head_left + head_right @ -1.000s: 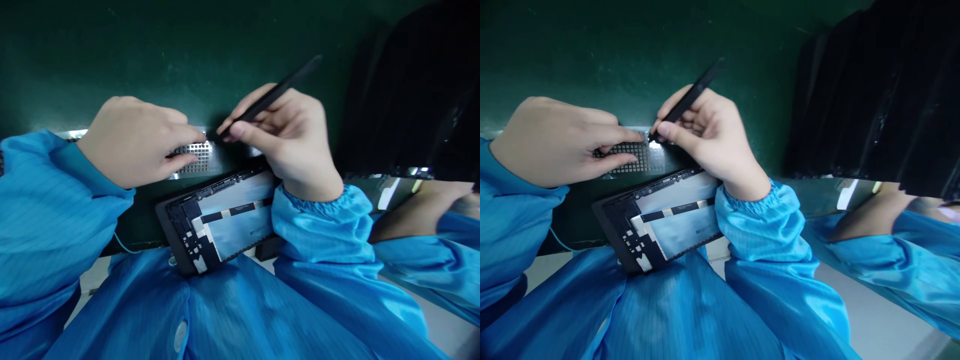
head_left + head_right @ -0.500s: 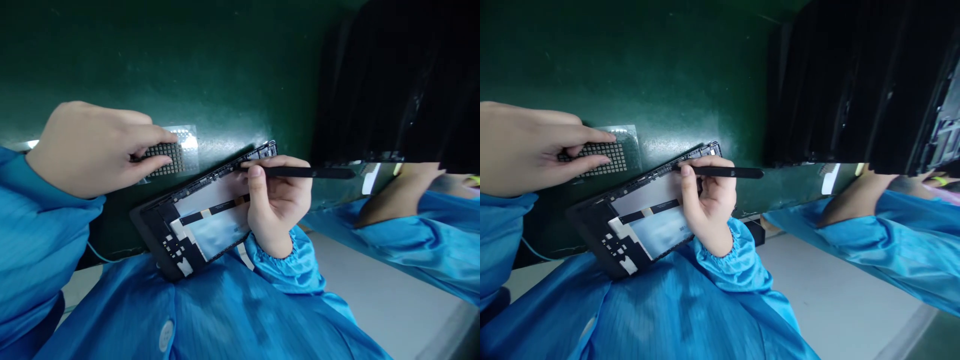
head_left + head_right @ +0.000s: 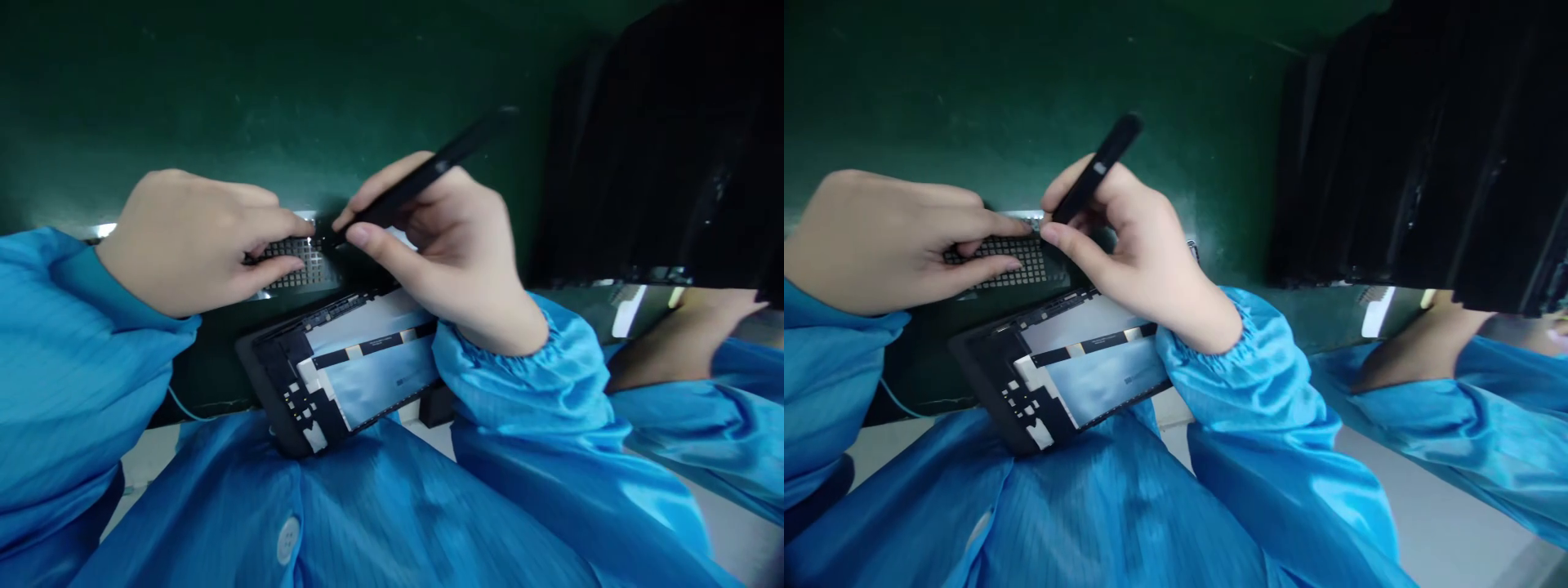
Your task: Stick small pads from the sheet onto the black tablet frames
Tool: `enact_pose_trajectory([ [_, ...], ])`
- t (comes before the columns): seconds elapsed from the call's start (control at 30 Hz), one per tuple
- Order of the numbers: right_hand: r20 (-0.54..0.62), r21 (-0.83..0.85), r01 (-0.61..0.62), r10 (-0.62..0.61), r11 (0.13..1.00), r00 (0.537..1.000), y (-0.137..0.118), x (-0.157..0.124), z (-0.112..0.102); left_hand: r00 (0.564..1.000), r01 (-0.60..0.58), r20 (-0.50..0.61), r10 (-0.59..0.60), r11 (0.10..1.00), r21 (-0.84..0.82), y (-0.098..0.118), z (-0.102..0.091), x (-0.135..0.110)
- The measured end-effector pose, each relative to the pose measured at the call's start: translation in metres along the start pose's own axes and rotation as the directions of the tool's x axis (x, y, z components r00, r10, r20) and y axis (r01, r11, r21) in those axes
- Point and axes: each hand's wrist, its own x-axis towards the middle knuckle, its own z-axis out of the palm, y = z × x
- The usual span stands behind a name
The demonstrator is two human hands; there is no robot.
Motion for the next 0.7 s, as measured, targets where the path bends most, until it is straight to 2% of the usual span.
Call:
enact_pose_trajectory([
  [0.07, 0.075, 0.022, 0.007, -0.008, 1.000, 0.997, 0.014, 0.015, 0.005, 1.000, 0.006, 0.019, -0.006, 1.000, 0.010, 0.001, -0.001, 0.000],
  [0.17, 0.066, 0.028, -0.007, 0.005, 1.000, 0.998, 0.024, 0.019, 0.011, 0.999, 0.009, 0.040, -0.009, 1.000, 0.006, 0.000, -0.001, 0.000],
  [0.43, 0.111, -0.019, 0.015, -0.013, 1.000, 0.994, 0.021, 0.019, 0.006, 0.999, 0.006, 0.048, -0.010, 0.997, 0.075, -0.001, 0.001, -0.001],
  [0.53, 0.118, 0.088, -0.036, 0.025, 0.995, 0.993, 0.019, 0.019, 0.001, 0.998, 0.009, 0.055, -0.016, 0.992, 0.128, -0.001, 0.002, 0.001],
  [0.57, 0.081, 0.154, -0.057, 0.045, 0.986, 0.996, 0.016, 0.015, -0.001, 0.999, 0.009, 0.048, -0.016, 0.992, 0.125, -0.002, 0.002, 0.001],
  [0.63, -0.108, 0.266, -0.033, 0.064, 0.963, 0.992, 0.011, -0.001, -0.004, 1.000, 0.005, 0.029, -0.008, 0.996, 0.087, -0.003, 0.004, 0.001],
  [0.7, -0.370, 0.264, 0.024, 0.078, 0.964, 0.926, 0.008, -0.027, -0.004, 1.000, -0.005, 0.003, 0.005, 1.000, 0.023, -0.005, 0.006, 0.000],
])
